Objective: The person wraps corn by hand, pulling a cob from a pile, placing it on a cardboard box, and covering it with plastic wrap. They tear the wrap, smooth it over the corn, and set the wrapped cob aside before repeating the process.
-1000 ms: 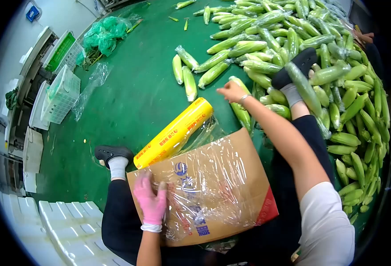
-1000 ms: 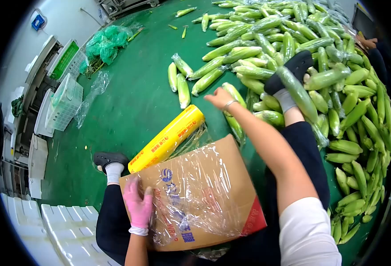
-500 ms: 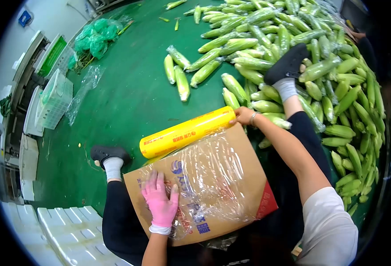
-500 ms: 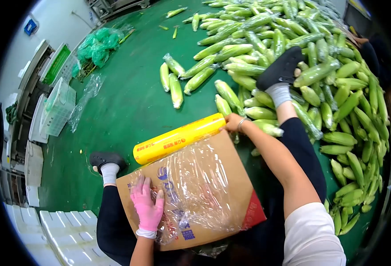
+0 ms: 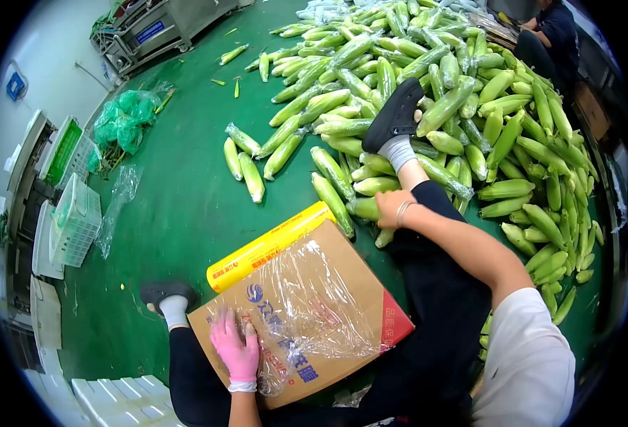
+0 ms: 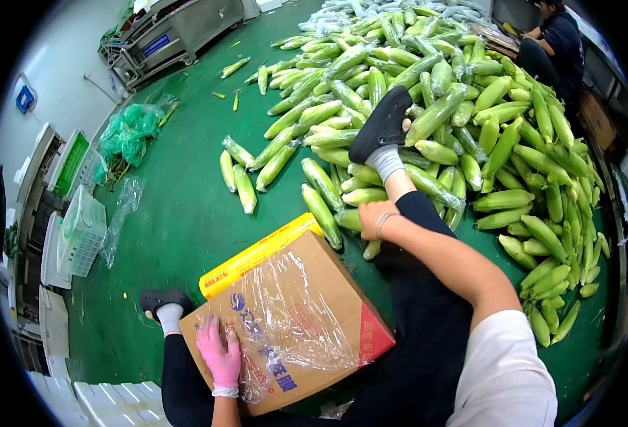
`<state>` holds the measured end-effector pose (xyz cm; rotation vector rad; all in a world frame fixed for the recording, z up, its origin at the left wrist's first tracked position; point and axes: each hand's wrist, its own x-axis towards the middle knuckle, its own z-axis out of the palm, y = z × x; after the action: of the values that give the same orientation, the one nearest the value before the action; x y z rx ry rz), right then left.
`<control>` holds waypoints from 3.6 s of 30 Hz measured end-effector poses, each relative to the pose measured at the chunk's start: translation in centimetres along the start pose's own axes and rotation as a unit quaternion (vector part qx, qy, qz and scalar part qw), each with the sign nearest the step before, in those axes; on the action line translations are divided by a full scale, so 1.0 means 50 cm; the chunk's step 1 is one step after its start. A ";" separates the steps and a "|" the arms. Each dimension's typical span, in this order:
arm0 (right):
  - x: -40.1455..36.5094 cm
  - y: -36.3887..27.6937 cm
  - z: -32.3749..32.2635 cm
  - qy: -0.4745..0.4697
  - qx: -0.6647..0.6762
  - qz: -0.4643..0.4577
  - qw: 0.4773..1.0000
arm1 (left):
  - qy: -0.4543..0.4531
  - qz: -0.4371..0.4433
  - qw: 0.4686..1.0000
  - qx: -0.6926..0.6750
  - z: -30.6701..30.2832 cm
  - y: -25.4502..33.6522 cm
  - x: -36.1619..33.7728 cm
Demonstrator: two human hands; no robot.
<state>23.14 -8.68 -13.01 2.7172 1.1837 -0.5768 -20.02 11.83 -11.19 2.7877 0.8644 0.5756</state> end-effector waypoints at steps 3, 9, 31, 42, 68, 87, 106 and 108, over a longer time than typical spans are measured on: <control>-0.020 0.081 -0.103 0.137 0.084 0.040 0.986 | -0.017 -0.008 1.000 0.008 -0.004 0.008 -0.003; 0.062 0.398 -0.309 0.549 -0.145 0.123 0.814 | -0.019 0.000 1.000 0.011 0.008 0.002 -0.010; -0.557 -0.251 0.197 0.212 0.149 -0.303 0.917 | -0.144 0.025 0.989 -0.001 -0.067 0.090 -0.174; -0.631 -0.213 0.225 0.230 0.044 -0.210 0.949 | -0.120 0.001 0.989 0.083 -0.165 0.046 -0.207; -0.587 0.142 0.717 0.202 0.656 0.622 0.378 | -0.024 -0.171 0.963 -0.206 -0.172 0.077 -0.258; -0.478 -0.376 0.071 0.228 0.309 -0.363 0.849 | -0.199 -0.115 0.973 0.022 -0.132 0.062 -0.218; -0.561 -0.307 0.119 0.337 0.283 -0.281 0.853 | -0.098 0.136 0.984 -0.064 -0.132 0.165 -0.131; -0.610 -0.306 0.121 0.334 0.258 -0.212 0.882 | -0.133 0.153 0.978 -0.050 -0.120 0.147 -0.115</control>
<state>-8.68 -20.48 -6.05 3.2411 2.0845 0.0727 -23.09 2.80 -5.57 2.8326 0.3467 0.2645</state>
